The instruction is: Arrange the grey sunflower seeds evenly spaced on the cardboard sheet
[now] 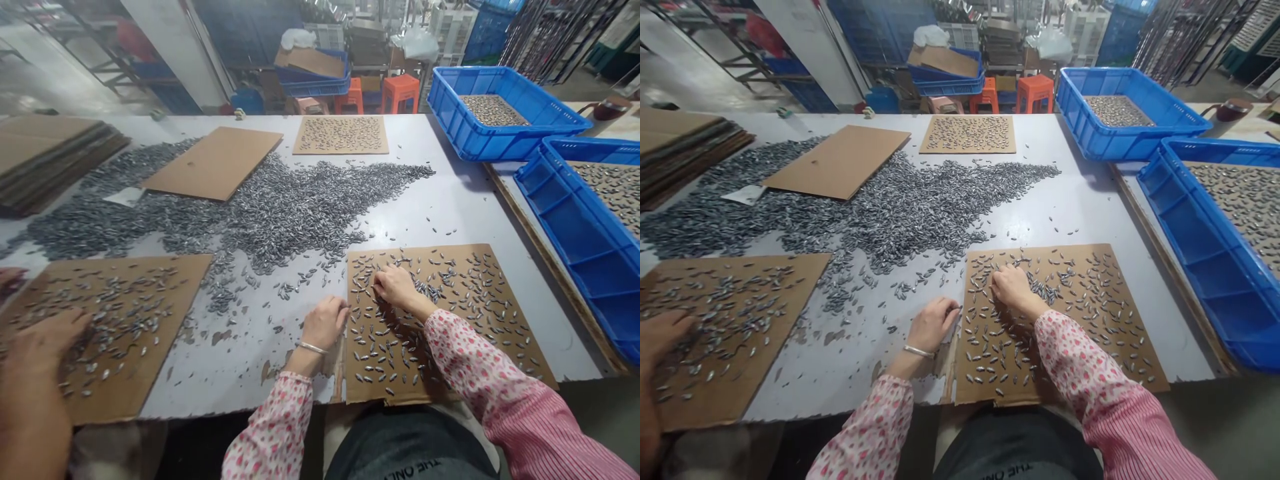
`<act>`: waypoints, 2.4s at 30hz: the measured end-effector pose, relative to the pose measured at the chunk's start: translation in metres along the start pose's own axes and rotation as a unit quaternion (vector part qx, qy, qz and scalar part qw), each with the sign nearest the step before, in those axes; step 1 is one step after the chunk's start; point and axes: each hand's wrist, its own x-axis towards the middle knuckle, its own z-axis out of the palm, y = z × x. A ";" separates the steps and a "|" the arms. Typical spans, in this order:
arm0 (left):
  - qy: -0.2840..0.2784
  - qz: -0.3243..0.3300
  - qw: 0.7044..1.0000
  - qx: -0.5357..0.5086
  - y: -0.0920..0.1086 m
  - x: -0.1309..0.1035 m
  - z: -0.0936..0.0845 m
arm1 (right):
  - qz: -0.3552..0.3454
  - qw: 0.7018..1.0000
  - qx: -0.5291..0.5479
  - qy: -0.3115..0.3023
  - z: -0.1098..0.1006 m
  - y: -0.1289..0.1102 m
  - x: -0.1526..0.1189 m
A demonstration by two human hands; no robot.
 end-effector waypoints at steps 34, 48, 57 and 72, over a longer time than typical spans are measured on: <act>-0.011 0.106 0.992 0.063 0.065 0.049 0.035 | -0.080 0.997 0.013 -0.004 0.005 0.028 -0.045; -0.008 0.123 0.990 0.074 0.071 0.048 0.030 | 0.010 0.990 0.131 0.053 -0.016 0.070 -0.066; 0.018 0.135 0.985 0.104 0.088 0.057 0.038 | 0.013 0.999 0.024 0.029 0.002 0.041 -0.065; -0.011 0.119 0.990 0.082 0.081 0.068 0.039 | 0.031 0.997 0.055 0.046 -0.006 0.072 -0.071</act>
